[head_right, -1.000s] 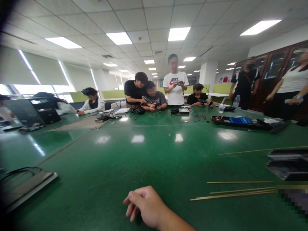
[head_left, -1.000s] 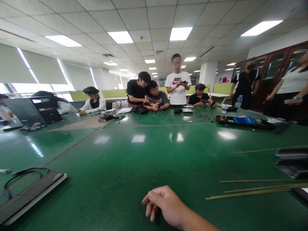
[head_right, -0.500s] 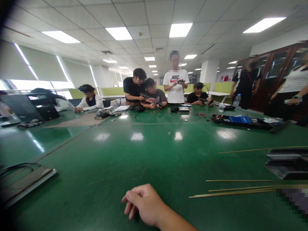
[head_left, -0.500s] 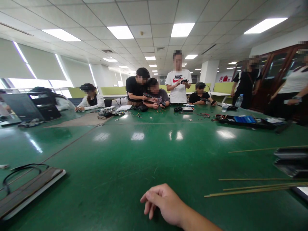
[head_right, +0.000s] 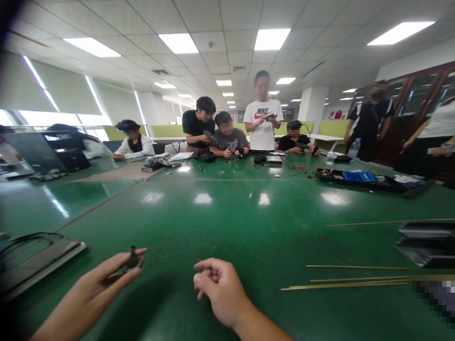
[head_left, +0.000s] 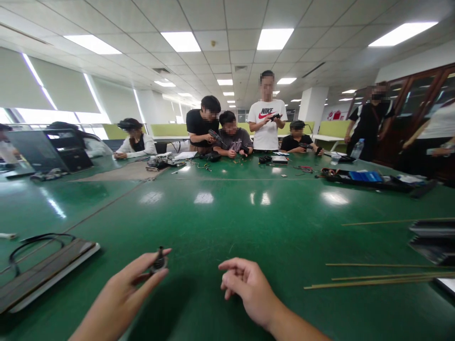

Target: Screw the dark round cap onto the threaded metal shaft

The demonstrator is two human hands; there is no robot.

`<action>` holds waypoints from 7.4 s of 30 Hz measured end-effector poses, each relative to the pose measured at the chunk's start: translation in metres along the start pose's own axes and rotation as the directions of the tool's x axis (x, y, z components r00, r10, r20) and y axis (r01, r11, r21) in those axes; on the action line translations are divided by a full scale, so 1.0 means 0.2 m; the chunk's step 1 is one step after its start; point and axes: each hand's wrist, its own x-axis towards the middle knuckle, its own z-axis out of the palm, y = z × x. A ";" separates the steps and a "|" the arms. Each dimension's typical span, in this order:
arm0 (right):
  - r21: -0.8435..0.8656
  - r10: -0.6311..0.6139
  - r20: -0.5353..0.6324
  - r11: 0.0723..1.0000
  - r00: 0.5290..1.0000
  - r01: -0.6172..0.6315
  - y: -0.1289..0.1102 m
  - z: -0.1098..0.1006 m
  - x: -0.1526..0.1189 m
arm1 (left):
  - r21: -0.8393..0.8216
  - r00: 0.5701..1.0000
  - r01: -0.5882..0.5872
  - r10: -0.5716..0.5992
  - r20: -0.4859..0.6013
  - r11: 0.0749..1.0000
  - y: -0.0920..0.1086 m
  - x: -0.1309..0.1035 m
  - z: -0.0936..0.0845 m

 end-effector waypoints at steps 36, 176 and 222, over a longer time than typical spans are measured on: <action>-0.580 -0.231 -0.120 0.805 0.965 0.121 -0.04 0.01 -0.02 | -0.254 0.874 -0.388 0.441 0.204 0.886 0.10 0.11 0.50; -0.495 -0.176 -0.145 0.865 0.974 0.083 -0.06 0.01 -0.02 | -0.203 0.867 -0.466 0.490 0.090 0.861 0.12 0.10 0.45; -0.511 -0.216 -0.181 0.854 0.959 0.096 -0.07 0.01 -0.03 | -0.160 0.878 -0.460 0.475 0.068 0.873 0.12 0.11 0.42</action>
